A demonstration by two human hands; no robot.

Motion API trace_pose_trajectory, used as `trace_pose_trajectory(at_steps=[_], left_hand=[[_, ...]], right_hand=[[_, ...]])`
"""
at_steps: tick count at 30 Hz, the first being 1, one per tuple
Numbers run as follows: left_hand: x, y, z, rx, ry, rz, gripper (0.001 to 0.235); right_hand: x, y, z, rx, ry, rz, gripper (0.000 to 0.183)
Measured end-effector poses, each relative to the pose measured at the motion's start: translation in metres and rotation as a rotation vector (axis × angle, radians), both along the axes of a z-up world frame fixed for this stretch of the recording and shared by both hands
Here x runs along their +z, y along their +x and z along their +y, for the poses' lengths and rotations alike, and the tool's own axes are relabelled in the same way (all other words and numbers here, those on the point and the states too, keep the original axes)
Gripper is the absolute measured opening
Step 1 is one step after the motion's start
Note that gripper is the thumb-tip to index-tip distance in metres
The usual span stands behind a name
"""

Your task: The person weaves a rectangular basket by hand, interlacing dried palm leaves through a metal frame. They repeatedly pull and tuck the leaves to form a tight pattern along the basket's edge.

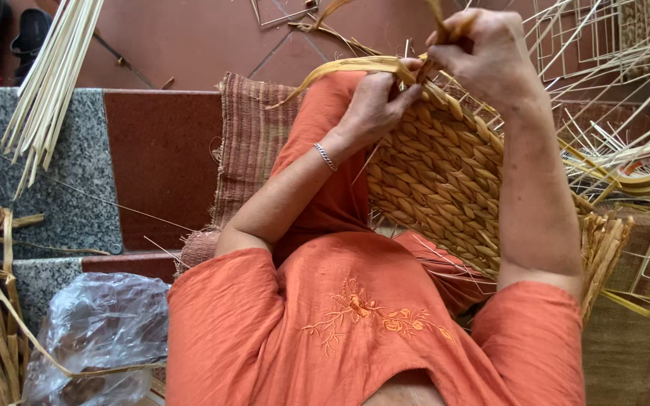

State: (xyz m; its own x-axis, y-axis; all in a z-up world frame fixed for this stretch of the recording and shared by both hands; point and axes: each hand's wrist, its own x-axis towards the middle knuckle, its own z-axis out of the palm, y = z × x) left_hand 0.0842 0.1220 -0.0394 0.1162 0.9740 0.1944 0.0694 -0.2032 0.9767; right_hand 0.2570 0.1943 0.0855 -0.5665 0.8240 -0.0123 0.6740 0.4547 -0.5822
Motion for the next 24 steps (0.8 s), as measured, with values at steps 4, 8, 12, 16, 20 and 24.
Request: trace_pose_trajectory(at_steps=[4, 8, 12, 16, 20, 24], left_hand=[[-0.004, 0.009, 0.01, 0.037, -0.059, -0.073, 0.019], [-0.021, 0.013, 0.03, 0.047, -0.173, -0.105, 0.016], [-0.027, 0.019, 0.043, 0.159, -0.205, -0.113, 0.022], [-0.042, 0.026, 0.048, 0.187, -0.256, -0.109, 0.026], [-0.071, 0.037, 0.048, 0.01, -0.3, -0.33, 0.021], [-0.061, 0.016, 0.035, -0.201, -0.481, -0.635, 0.025]], right_hand=[[-0.013, 0.015, -0.014, -0.036, 0.043, 0.168, 0.009], [-0.016, 0.018, -0.021, -0.049, 0.033, 0.249, 0.009], [-0.015, 0.011, -0.026, -0.105, 0.006, 0.3, 0.003], [-0.009, -0.002, -0.025, -0.005, 0.064, 0.387, 0.008], [-0.002, -0.013, -0.024, 0.1, 0.108, 0.411, 0.01], [-0.003, -0.003, -0.015, -0.089, -0.015, 0.539, 0.025]])
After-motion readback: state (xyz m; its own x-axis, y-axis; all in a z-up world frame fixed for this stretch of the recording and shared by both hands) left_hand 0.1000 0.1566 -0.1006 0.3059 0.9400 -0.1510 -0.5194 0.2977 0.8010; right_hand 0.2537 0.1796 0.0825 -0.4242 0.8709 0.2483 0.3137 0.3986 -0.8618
